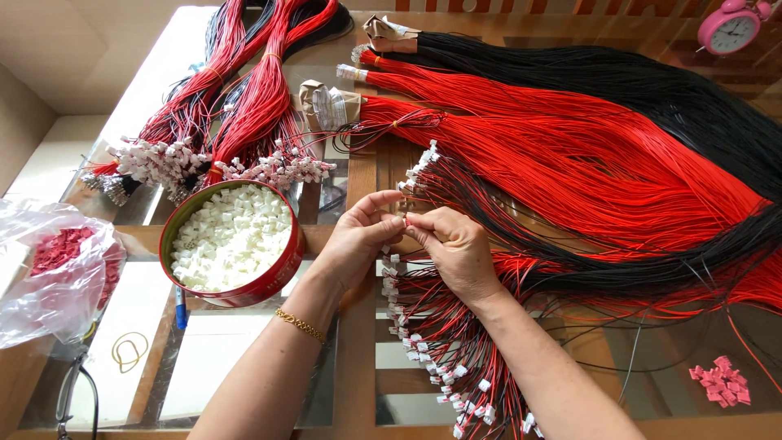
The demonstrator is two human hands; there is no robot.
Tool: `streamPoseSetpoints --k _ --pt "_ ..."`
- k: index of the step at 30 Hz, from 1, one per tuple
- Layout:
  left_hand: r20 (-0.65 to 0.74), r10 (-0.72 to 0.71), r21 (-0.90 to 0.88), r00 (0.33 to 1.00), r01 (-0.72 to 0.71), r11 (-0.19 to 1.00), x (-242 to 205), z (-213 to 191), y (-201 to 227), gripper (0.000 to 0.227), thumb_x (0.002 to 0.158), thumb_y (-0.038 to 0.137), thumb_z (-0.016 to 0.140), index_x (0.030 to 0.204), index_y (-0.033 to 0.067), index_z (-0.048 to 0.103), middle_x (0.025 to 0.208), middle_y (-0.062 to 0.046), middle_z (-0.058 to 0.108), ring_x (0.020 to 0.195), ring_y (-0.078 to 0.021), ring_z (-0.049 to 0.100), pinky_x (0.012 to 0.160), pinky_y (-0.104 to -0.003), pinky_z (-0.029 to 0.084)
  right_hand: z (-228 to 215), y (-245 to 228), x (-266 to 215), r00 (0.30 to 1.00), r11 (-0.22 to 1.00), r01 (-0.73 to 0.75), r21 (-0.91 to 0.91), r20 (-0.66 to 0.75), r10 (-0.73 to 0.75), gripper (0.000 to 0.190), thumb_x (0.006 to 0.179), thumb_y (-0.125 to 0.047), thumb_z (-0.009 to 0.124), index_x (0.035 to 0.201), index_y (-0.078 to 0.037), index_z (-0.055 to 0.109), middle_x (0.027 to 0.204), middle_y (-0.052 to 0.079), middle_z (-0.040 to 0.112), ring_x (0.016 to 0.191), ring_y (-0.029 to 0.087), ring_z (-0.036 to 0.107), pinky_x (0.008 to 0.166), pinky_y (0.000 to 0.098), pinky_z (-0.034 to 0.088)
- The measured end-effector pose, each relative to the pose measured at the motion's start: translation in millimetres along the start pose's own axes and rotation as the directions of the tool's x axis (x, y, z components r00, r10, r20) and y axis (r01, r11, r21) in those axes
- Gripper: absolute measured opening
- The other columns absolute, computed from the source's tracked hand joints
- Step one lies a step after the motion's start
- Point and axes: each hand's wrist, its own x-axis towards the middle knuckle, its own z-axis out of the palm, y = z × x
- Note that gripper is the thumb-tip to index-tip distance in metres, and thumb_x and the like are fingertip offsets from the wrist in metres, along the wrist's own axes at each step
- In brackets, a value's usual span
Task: Attach plastic connectors to the ends of pre-cut electrical wires to assemble harnesses.
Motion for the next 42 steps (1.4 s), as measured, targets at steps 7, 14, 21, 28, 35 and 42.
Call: streamPoseSetpoints --k 7,14,21,28,35,42 --pt "0.02 -0.008 -0.012 1.0 0.009 1.0 -4 3 5 0.051 0.088 0.001 0.075 0.137 0.0026 0.06 0.085 -0.011 0.074 0.085 -0.0176 0.075 0.075 -0.022 0.061 -10 -13 3 0.986 0.987 -0.149 0.056 0.084 0.144 0.011 0.085 -0.013 0.083 0.096 -0.013 0.083 0.084 0.006 0.079 0.08 0.016 0.074 0.08 0.0335 0.057" --pt "0.093 -0.014 0.1 0.996 0.005 0.995 -9 8 16 0.05 0.089 0.001 0.076 0.136 0.0033 0.061 0.083 -0.01 0.072 0.082 -0.0153 0.073 0.073 -0.022 0.061 -12 0 4 0.983 0.989 -0.126 0.076 0.145 0.114 0.011 0.081 -0.011 0.086 0.092 -0.014 0.082 0.079 0.006 0.077 0.077 0.014 0.072 0.077 0.0318 0.056" --pt "0.145 -0.022 0.209 0.989 -0.009 0.978 -7 8 14 0.046 0.089 0.0 0.075 0.134 0.005 0.063 0.081 -0.009 0.072 0.079 -0.0154 0.074 0.072 -0.025 0.061 -7 17 -4 0.965 0.974 -0.224 0.027 0.149 0.217 0.016 0.074 -0.018 0.093 0.086 -0.017 0.082 0.068 -0.001 0.073 0.068 0.007 0.066 0.071 0.0269 0.054" --pt "0.115 -0.051 0.174 0.992 0.03 0.984 -8 11 17 0.045 0.089 0.002 0.075 0.132 0.0055 0.065 0.081 -0.007 0.072 0.08 -0.0157 0.075 0.074 -0.023 0.06 -13 3 1 0.949 0.957 -0.279 0.079 0.177 0.262 0.014 0.077 -0.014 0.091 0.088 -0.016 0.082 0.069 0.002 0.075 0.067 0.005 0.064 0.067 0.0236 0.053" --pt "0.113 -0.03 0.063 0.993 0.023 0.998 -9 12 19 0.052 0.088 0.001 0.077 0.136 0.0049 0.061 0.083 -0.008 0.071 0.079 -0.0144 0.073 0.075 -0.023 0.061 -25 -8 8 0.845 0.839 -0.497 0.221 0.343 0.41 0.021 0.089 -0.002 0.071 0.109 -0.004 0.078 0.09 0.007 0.079 0.085 0.008 0.067 0.081 0.0282 0.059" --pt "0.151 0.004 0.188 0.989 -0.033 0.982 -14 20 22 0.048 0.089 0.002 0.076 0.135 0.0077 0.063 0.084 -0.007 0.072 0.083 -0.0139 0.074 0.075 -0.02 0.057 -15 14 2 0.816 0.805 -0.564 0.184 0.273 0.509 0.023 0.08 -0.005 0.08 0.103 -0.007 0.079 0.074 0.003 0.073 0.066 0.004 0.062 0.06 0.0194 0.053"
